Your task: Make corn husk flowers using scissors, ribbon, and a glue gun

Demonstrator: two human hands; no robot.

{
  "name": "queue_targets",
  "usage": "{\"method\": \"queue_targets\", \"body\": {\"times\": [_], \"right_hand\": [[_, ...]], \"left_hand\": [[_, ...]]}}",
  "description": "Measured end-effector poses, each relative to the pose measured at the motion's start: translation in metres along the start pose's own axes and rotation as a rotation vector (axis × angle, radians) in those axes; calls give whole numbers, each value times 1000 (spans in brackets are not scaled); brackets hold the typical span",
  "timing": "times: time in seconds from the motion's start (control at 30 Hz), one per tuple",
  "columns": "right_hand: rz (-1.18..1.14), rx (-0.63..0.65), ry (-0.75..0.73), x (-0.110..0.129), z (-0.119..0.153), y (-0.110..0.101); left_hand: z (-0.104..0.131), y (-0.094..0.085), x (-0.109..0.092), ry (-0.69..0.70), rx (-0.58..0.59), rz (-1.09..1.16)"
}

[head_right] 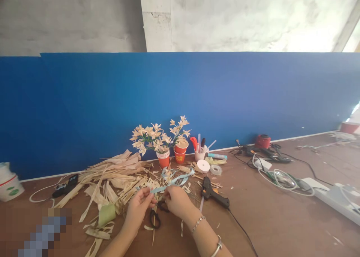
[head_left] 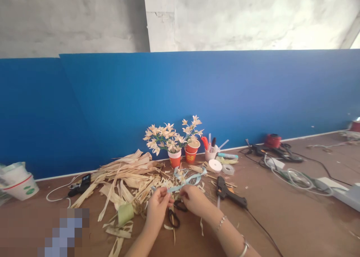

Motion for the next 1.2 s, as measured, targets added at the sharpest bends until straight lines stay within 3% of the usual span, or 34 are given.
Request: {"method": "queue_targets", "body": {"times": [0.1, 0.17, 0.23, 0.37, 0.47, 0.63, 0.73, 0.83, 0.93, 1.03, 1.13, 1.2], "right_hand": [[36, -28, -1, 1, -2, -12], [78, -68, 57, -6, -1, -32], [181, -93, 206, -25, 4, -58], [464, 27, 572, -78, 28, -91], [557, 93, 704, -106, 46, -91], [520, 46, 693, -126, 56, -83], [413, -20, 683, -133, 55, -94], [238, -153, 631, -124, 50, -109], [-109, -273, 440, -91, 40, -108], [-403, -201, 136, -39, 29, -85], [-457, -111, -41, 0, 24, -58], [-425, -121, -111, 12, 22, -46]], "left_hand": [[1, 2, 0, -28, 10, -12], [2, 2, 0, -54, -2, -24], [4, 2, -1, -76, -13, -10], [4, 7, -2, -103, -5, 65], [3, 9, 0, -122, -5, 105], [4, 11, 1, -144, 2, 143], [5, 12, 2, -173, 10, 149], [6, 12, 3, -180, 12, 147], [5, 12, 3, -165, 6, 153], [4, 11, 5, -158, 2, 159], [3, 10, 6, -145, -8, 157], [2, 10, 6, -137, -7, 141]]}}
Point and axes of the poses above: each hand's wrist, its own z-axis away from the middle knuckle, its own y-axis out of the palm, x = y × z, the point moved 7 cm from there along -z, towards the middle knuckle, and after that the axes turned 5 degrees about z, right-handed, at the moved point
